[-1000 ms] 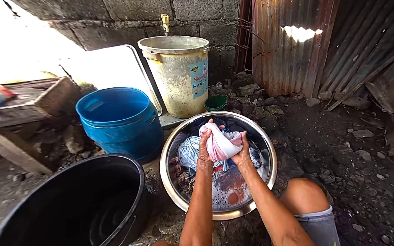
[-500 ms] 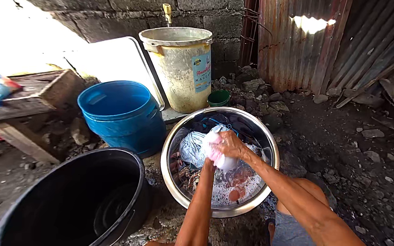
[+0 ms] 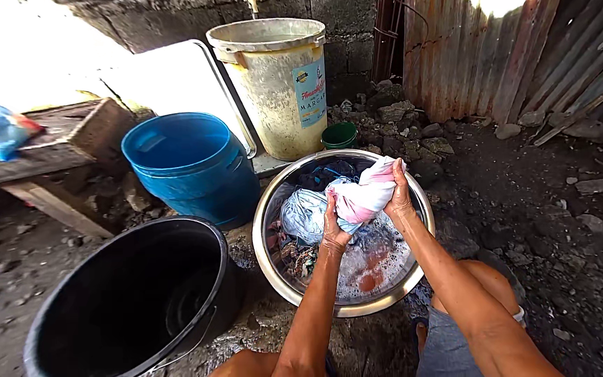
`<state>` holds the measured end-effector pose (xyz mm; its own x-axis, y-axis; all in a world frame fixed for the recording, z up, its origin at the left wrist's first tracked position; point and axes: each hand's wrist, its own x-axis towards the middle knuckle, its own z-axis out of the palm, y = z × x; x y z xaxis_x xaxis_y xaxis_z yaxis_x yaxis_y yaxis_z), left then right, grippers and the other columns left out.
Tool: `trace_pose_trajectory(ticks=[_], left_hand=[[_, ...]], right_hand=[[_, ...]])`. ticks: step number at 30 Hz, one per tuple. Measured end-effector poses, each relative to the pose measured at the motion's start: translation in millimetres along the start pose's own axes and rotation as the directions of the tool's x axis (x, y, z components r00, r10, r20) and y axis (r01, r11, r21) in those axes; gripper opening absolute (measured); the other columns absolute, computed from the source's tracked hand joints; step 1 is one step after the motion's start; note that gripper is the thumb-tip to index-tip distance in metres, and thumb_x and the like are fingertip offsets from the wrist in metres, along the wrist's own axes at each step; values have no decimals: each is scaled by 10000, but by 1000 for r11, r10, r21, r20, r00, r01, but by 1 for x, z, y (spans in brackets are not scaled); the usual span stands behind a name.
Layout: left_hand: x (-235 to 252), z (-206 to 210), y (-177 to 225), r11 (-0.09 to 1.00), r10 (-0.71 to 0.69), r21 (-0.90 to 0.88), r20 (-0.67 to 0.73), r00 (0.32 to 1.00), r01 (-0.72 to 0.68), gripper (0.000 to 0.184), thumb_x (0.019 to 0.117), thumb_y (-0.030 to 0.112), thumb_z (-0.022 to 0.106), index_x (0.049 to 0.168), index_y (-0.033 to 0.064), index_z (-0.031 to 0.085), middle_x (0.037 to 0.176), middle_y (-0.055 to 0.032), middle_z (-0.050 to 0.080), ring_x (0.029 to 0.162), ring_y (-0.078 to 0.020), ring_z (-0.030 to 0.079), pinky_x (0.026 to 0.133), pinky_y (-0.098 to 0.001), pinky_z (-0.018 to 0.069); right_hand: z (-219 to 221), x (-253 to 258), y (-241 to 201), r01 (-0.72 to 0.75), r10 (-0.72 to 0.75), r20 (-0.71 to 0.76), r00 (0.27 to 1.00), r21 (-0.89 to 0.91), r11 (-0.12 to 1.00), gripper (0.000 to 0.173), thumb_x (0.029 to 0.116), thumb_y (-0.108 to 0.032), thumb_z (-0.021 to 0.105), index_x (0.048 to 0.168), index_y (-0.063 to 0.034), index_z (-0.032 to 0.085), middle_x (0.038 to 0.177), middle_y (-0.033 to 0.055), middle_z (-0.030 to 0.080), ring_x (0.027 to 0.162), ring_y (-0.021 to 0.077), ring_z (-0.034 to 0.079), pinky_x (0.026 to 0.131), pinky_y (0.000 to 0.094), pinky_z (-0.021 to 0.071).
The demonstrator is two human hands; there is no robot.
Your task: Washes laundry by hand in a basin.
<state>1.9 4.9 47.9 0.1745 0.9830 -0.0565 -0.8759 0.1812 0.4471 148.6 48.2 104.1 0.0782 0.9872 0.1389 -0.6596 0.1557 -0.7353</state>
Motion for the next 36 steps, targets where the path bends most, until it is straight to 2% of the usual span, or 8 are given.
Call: trace_pose_trajectory(ticks=[5, 9, 13, 18, 23, 26, 31, 36], left_hand=[[3, 30, 34, 956, 239, 171, 10, 971, -237, 215, 1004, 353, 587, 1091, 168, 655, 950, -41, 730, 880, -147, 720, 777, -363, 623], [-6, 38, 56, 888, 294, 334, 118, 948, -317, 157, 937, 309, 660, 1039, 192, 685, 899, -2, 737, 807, -87, 721, 713, -286, 621], [-18, 39, 58, 831, 215, 485, 172, 961, -273, 129, 908, 277, 608, 956, 209, 707, 815, 29, 739, 720, -46, 708, 658, -244, 608], [-24, 49, 47, 854, 119, 472, 228, 966, -217, 146, 938, 315, 623, 980, 211, 718, 825, 25, 741, 731, -42, 711, 678, -230, 607], [-12, 55, 65, 791, 323, 549, 3, 946, -272, 323, 1009, 487, 595, 1137, 198, 663, 877, 33, 723, 748, -55, 699, 655, -250, 604], [-2, 54, 56, 904, 323, 331, -109, 940, -272, 263, 1075, 386, 479, 1117, 175, 630, 900, -5, 710, 799, -100, 704, 689, -300, 613], [-6, 40, 41, 955, 33, 296, -145, 989, 12, 364, 1102, 399, 373, 1099, 160, 647, 889, -23, 716, 791, -118, 703, 685, -298, 602], [-79, 36, 39, 656, 274, 729, 10, 962, -195, 318, 1103, 94, 344, 1284, 12, 592, 1083, -14, 691, 999, -5, 638, 925, -200, 520]], right_hand=[[-27, 2, 4, -406, 391, -120, 912, -381, 831, 677, 1029, -686, 344, 1466, -192, 495, 1250, 163, 646, 1057, 295, 656, 813, 488, 575], [-15, -16, 14, -660, 616, -240, 751, -311, 684, 745, 1039, -694, 270, 1538, -143, 316, 1283, 259, 584, 950, 377, 663, 748, 510, 573], [2, -35, 11, -556, 594, 134, 793, -242, 796, 748, 968, -782, 311, 1219, -141, 605, 960, 76, 700, 867, 181, 694, 760, 378, 601], [0, -46, 8, -539, 551, 243, 798, -119, 834, 340, 1081, -340, 391, 1035, -131, 655, 791, 14, 702, 707, 87, 685, 672, 266, 593], [26, -36, -1, -231, 211, -96, 973, -335, 913, 68, 1034, -125, 549, 1028, -78, 598, 647, -8, 570, 502, 62, 527, 480, 229, 475], [34, -34, -18, 162, -134, 93, 987, -605, 779, 261, 925, -82, 642, 1181, -31, 634, 935, 47, 676, 783, 86, 646, 704, 286, 567], [45, -58, -18, 743, -347, 657, 669, -600, 295, 349, 685, -138, 782, 979, 44, 734, 1072, 192, 725, 1063, 301, 700, 924, 454, 582], [42, -101, -2, 919, -134, 911, 391, -393, 12, 173, 840, -265, 734, 927, -123, 781, 985, 101, 761, 1003, 291, 725, 889, 481, 581]])
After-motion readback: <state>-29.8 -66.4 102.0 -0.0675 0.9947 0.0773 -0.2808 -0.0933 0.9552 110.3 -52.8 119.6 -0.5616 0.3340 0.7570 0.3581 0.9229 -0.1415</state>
